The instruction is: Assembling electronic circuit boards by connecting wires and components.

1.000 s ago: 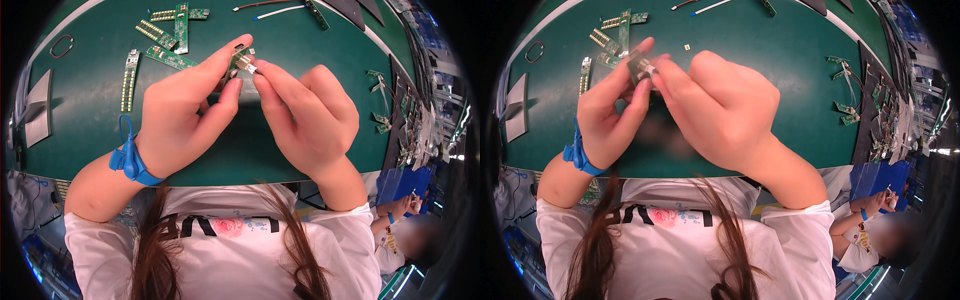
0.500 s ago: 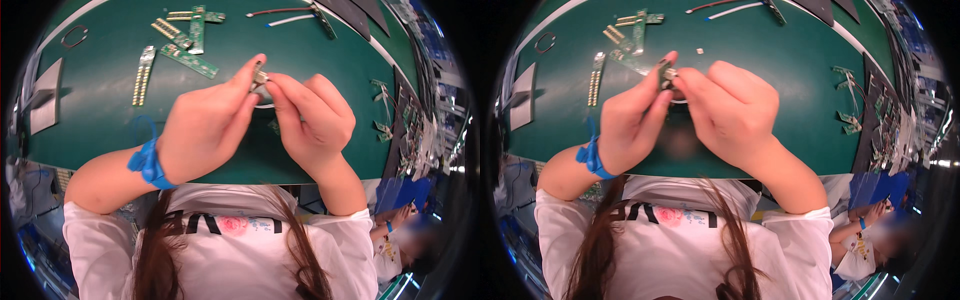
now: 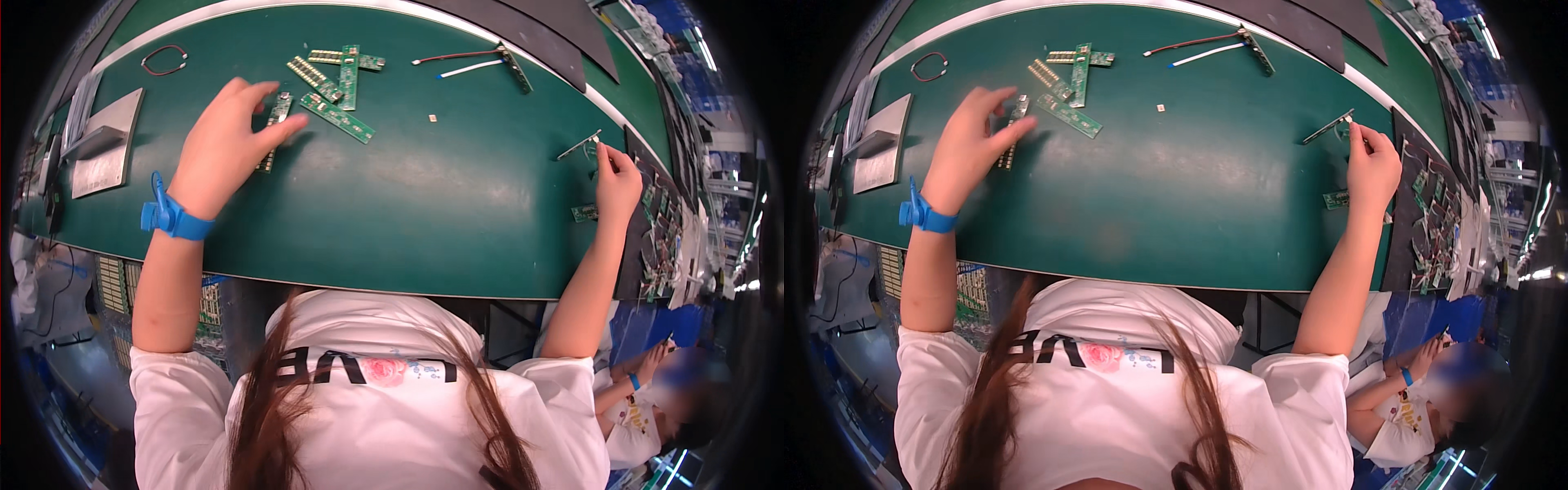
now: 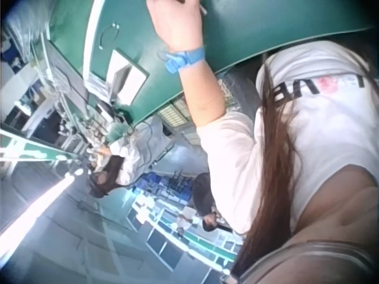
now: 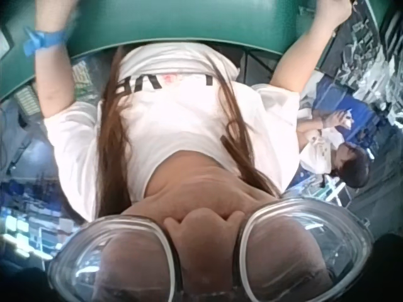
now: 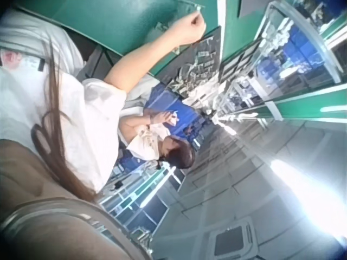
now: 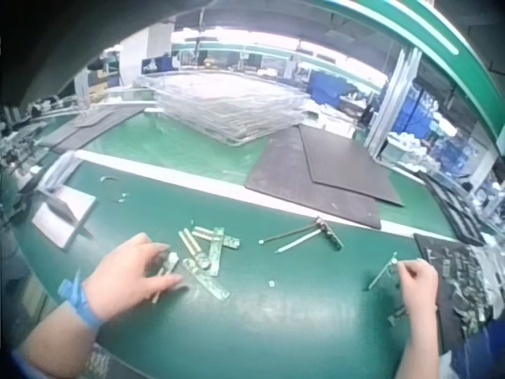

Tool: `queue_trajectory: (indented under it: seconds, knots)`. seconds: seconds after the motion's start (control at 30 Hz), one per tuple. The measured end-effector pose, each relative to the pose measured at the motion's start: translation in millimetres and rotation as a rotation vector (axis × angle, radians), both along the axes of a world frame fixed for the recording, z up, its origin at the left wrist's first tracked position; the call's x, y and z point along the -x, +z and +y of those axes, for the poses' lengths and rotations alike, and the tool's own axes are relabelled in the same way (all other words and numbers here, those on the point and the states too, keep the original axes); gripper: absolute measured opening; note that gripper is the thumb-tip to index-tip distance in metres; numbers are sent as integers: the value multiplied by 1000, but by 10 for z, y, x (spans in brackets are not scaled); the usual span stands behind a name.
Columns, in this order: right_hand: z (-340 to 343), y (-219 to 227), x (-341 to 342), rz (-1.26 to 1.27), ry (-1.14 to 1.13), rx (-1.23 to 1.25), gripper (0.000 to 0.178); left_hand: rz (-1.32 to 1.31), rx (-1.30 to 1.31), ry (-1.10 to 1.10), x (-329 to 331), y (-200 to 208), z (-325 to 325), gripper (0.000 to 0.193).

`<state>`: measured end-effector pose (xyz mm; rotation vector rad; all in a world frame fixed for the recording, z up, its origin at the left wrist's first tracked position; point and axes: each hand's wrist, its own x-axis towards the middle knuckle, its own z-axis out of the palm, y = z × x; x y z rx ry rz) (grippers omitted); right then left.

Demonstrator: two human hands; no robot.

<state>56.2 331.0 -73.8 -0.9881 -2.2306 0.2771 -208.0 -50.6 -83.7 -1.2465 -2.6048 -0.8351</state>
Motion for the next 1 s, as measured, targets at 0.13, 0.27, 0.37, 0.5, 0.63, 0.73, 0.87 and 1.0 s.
queue_trajectory:
  seconds: [0.13, 0.27, 0.37, 0.5, 0.63, 0.73, 0.87, 1.0]
  knots:
    - [201, -84, -153, -244, -246, -301, 37, -365, 117, 45, 124, 12, -36, 26]
    - [-506, 73, 60, -20, 85, -336, 42, -673, -455, -79, -219, 249, 29, 14]
    - [-1349, 200, 319, 135, 628, 307, 40, -616, -582, -369, -578, 313, 163, 17]
    - [-1830, 202, 478, 292, 979, 899, 38, -487, -544, -662, -802, 304, 213, 27]
    - [-1876, 232, 457, 148, 995, 1280, 21, -314, -591, -746, -836, 214, 190, 35]
    - [-1896, 293, 432, 172, 939, 1187, 19, -387, -479, -779, -836, 277, 148, 40]
    - [-1920, 357, 443, -4, 864, 1071, 15, -296, -275, -758, -802, 311, 157, 29]
    - [-1921, 374, 471, -162, 821, 1053, 12, -225, -162, -829, -751, 360, 205, 28]
